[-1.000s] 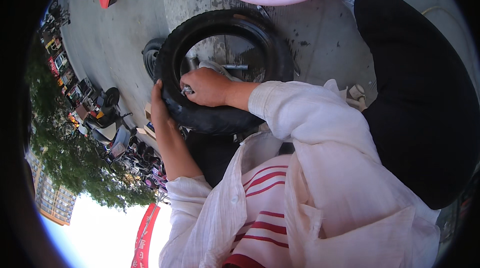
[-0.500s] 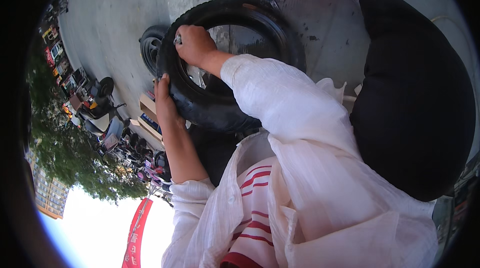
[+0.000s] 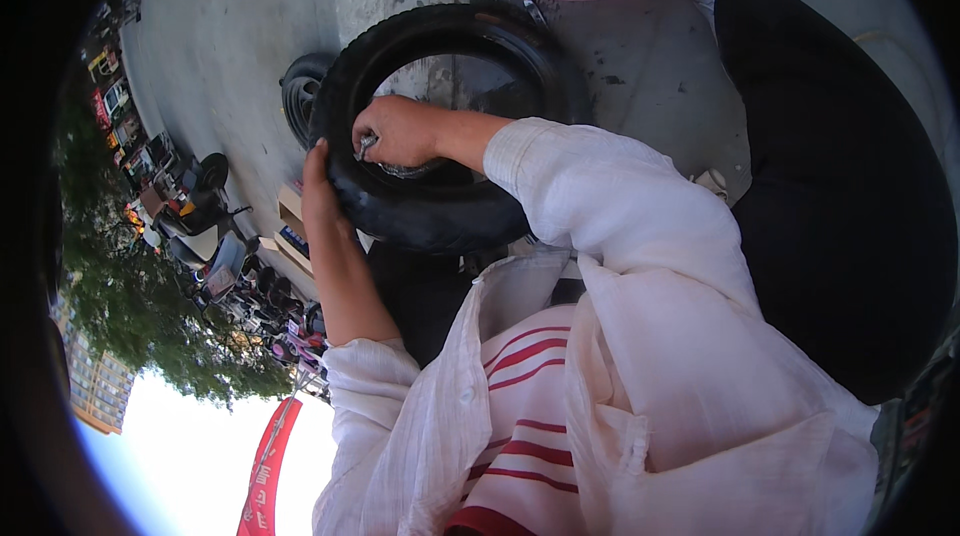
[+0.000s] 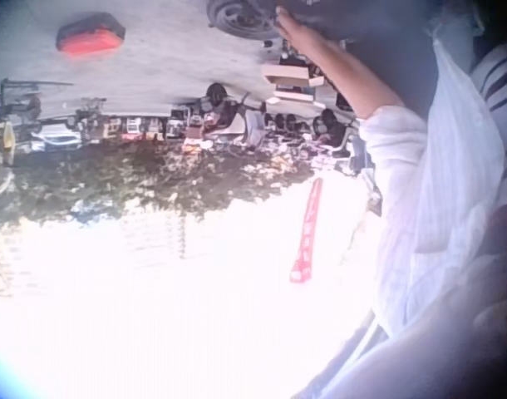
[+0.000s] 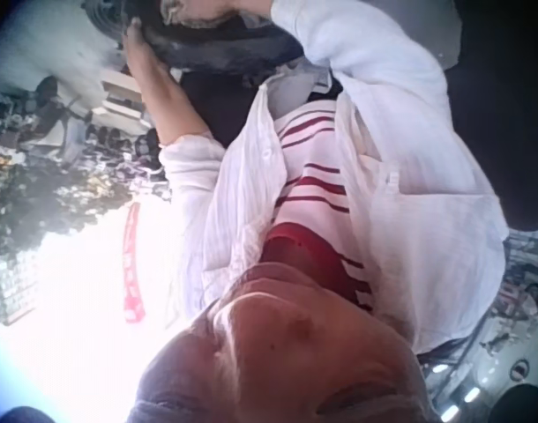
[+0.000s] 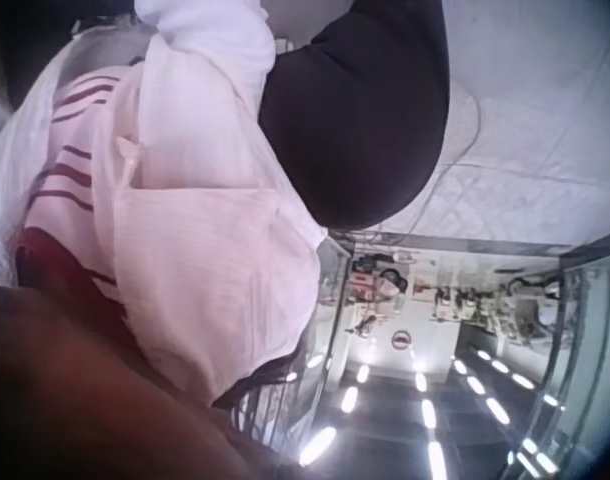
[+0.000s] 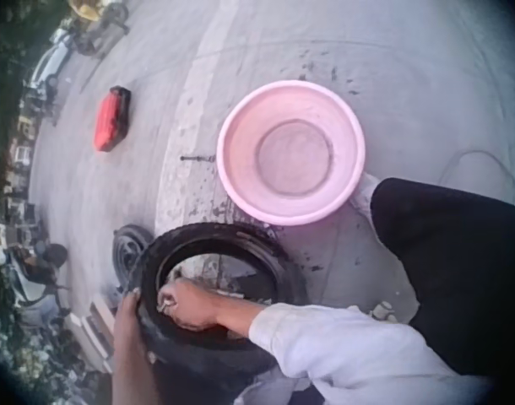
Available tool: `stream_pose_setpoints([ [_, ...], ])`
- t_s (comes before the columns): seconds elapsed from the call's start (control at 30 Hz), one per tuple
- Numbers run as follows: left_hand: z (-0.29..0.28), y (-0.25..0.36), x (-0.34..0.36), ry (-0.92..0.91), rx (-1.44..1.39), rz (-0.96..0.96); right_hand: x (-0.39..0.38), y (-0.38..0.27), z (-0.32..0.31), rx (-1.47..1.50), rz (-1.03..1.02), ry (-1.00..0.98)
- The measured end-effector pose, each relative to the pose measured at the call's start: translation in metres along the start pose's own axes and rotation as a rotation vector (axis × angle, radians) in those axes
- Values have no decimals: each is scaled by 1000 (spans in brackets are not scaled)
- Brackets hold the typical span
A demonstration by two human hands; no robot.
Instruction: The person cleans the inner surface of a motorcycle tire with a cloth, then fits the tire onto a wheel rim using a tire lever. The person manipulates the tire and rim to seat the tire bead around the rim.
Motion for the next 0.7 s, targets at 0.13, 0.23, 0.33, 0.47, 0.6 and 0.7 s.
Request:
stream_pose_setpoints([
  [0.13, 10, 12, 0, -19, 44, -38, -23, -4, -9, -3, -10, -265],
  [0.23, 12, 16, 3, 4, 81, -42, -42, -13, -21, -69, 71, -417],
  [0.33, 11, 20, 9, 10, 99, -21, -55, -13, -31, -99, 129, -492],
  [0.47, 15, 25, 10, -34, 81, -12, -61, -6, -31, -124, 64, -331],
  [0.6, 12, 26, 15, -3, 104, -24, -70, 1, -15, -99, -20, -1],
  [0.7, 15, 30, 5, 25, 120, -7, -62, -2, -3, -64, -12, 198],
])
Point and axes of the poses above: each hand's wrist, its own x-axis towards the middle knuckle, its own z-axis out of the palm, y = z × x, the point moved 4 cm from there along x, towards the middle knuckle, and after that the axes turned 3 degrees about x, right-handed, at the moved point
